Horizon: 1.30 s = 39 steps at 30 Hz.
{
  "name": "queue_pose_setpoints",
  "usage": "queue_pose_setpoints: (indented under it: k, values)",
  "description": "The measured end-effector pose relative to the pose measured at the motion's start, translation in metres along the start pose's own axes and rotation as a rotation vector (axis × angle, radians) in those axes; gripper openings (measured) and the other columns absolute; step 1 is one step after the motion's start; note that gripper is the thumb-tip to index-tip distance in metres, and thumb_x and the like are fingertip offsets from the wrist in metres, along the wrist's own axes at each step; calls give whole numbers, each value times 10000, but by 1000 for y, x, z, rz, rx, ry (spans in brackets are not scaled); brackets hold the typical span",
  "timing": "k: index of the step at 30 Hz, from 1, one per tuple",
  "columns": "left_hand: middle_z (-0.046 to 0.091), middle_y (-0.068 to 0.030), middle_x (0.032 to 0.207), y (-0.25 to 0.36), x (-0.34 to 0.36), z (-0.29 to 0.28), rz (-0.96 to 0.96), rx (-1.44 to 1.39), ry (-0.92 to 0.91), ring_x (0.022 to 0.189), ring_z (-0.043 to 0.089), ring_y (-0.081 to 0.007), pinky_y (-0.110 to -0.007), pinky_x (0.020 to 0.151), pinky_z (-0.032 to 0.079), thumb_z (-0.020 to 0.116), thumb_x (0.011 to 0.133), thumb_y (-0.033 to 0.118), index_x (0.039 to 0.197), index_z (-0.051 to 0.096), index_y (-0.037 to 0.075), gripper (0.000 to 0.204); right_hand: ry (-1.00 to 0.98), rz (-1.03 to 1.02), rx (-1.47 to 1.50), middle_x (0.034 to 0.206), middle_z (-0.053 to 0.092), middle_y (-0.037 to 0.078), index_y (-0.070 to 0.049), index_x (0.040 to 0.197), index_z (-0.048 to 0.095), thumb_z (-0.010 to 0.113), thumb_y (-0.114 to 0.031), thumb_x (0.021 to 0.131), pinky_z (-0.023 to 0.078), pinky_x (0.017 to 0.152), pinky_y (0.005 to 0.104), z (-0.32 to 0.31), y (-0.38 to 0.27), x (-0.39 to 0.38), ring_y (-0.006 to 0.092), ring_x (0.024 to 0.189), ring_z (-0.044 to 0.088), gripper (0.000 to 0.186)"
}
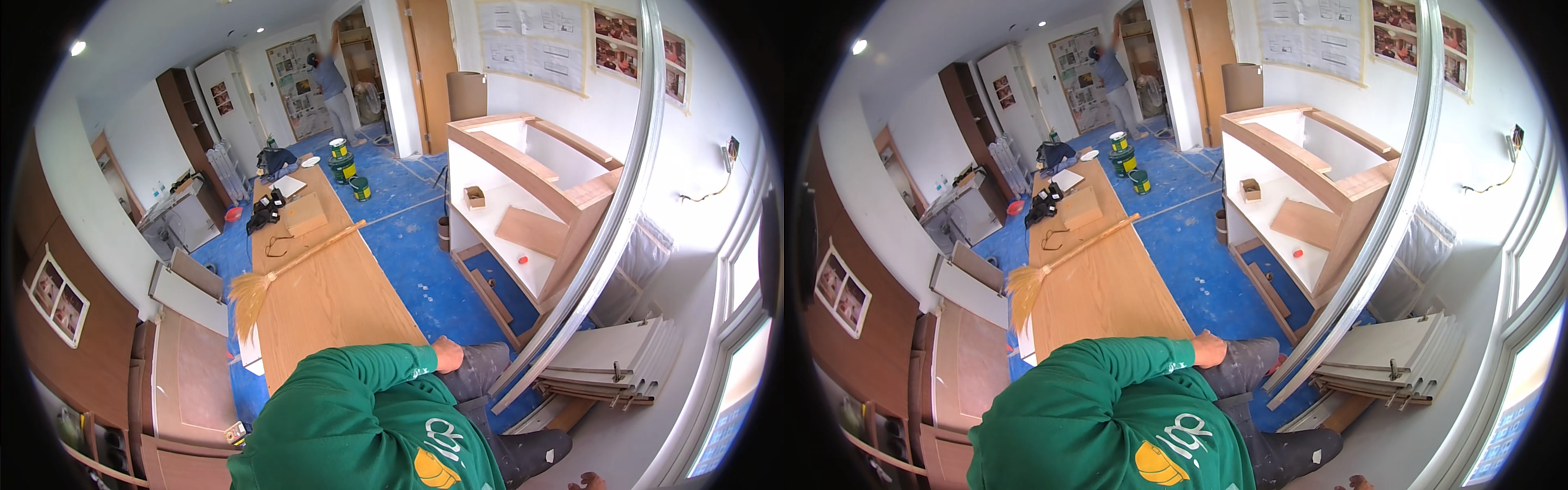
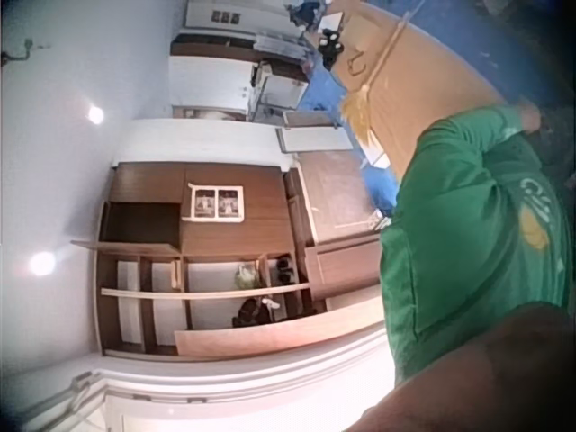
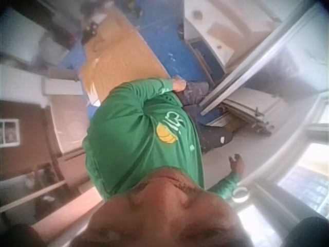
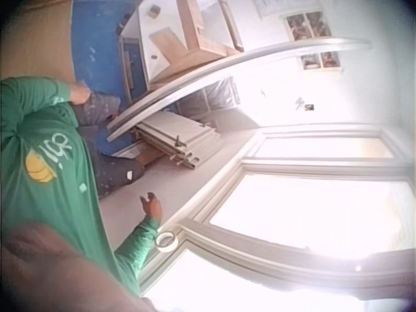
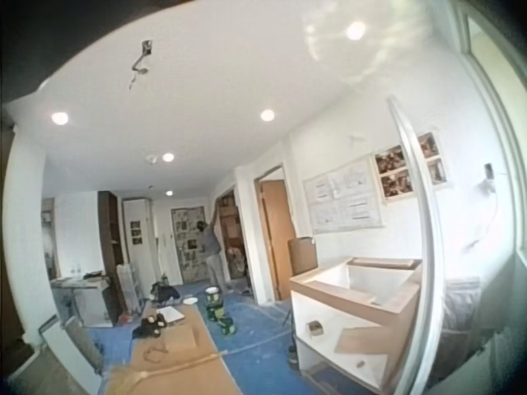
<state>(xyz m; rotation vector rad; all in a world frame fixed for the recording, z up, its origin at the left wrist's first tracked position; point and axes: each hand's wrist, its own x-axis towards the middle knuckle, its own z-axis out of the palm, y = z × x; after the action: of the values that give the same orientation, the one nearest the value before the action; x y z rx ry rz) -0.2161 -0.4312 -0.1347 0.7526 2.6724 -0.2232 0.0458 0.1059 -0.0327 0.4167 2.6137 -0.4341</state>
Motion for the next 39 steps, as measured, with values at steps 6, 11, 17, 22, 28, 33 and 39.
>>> queue_pose_setpoints:
  k: [6,11,17,22,28,33,39]
  values:
    - [769,-231,1103,-14,-10,-18,-99,-264,-15,1058,743,-412,-558,881,574,659,844,130,1118,752,-10,322,-8,4,-19,1311,736,173,-126,1354,688,794,-443,906,542,1037,503,6,12,7,394,1233,680,559]
    - [734,-270,1171,-99,-68,0,-533,-432,-101,1071,724,-429,-532,845,566,592,863,163,1596,326,-82,817,8,-2,-26,1302,737,173,-123,1358,681,788,-447,910,539,1035,507,3,8,1,396,1225,681,564]
    - [689,-320,1318,-297,-210,133,-1175,-488,-39,1243,682,-408,-540,1046,531,601,924,312,1583,177,-223,949,-33,-13,0,1316,728,174,-125,1367,672,788,-450,912,521,1061,507,6,-14,10,393,1248,669,571]
    - [726,-220,1237,-333,-143,121,-965,-656,327,1173,692,-319,-469,1031,533,646,931,153,1419,515,-105,567,32,9,16,1322,718,185,-118,1417,639,796,-440,905,522,1059,501,7,22,12,378,1233,676,625]
    - [773,-152,1144,-117,-5,70,-167,-1001,546,1031,728,-198,-338,915,572,666,992,51,1284,697,-35,306,28,46,-75,1215,742,195,-77,1332,684,799,-374,894,546,999,496,12,17,0,387,1147,696,541]
    - [710,-181,1282,198,47,-155,570,-932,571,1205,639,-280,-411,1043,478,608,1039,153,1338,665,-23,351,32,88,31,1161,759,171,-70,1280,699,801,-332,881,562,967,497,15,1,19,371,1099,716,489]
    - [615,-212,1480,466,89,-185,990,-836,544,1454,499,-400,-509,1218,337,510,1095,285,1445,605,1,460,137,42,80,1152,762,173,-83,1229,714,795,-291,856,569,965,496,22,7,11,379,1078,729,435]
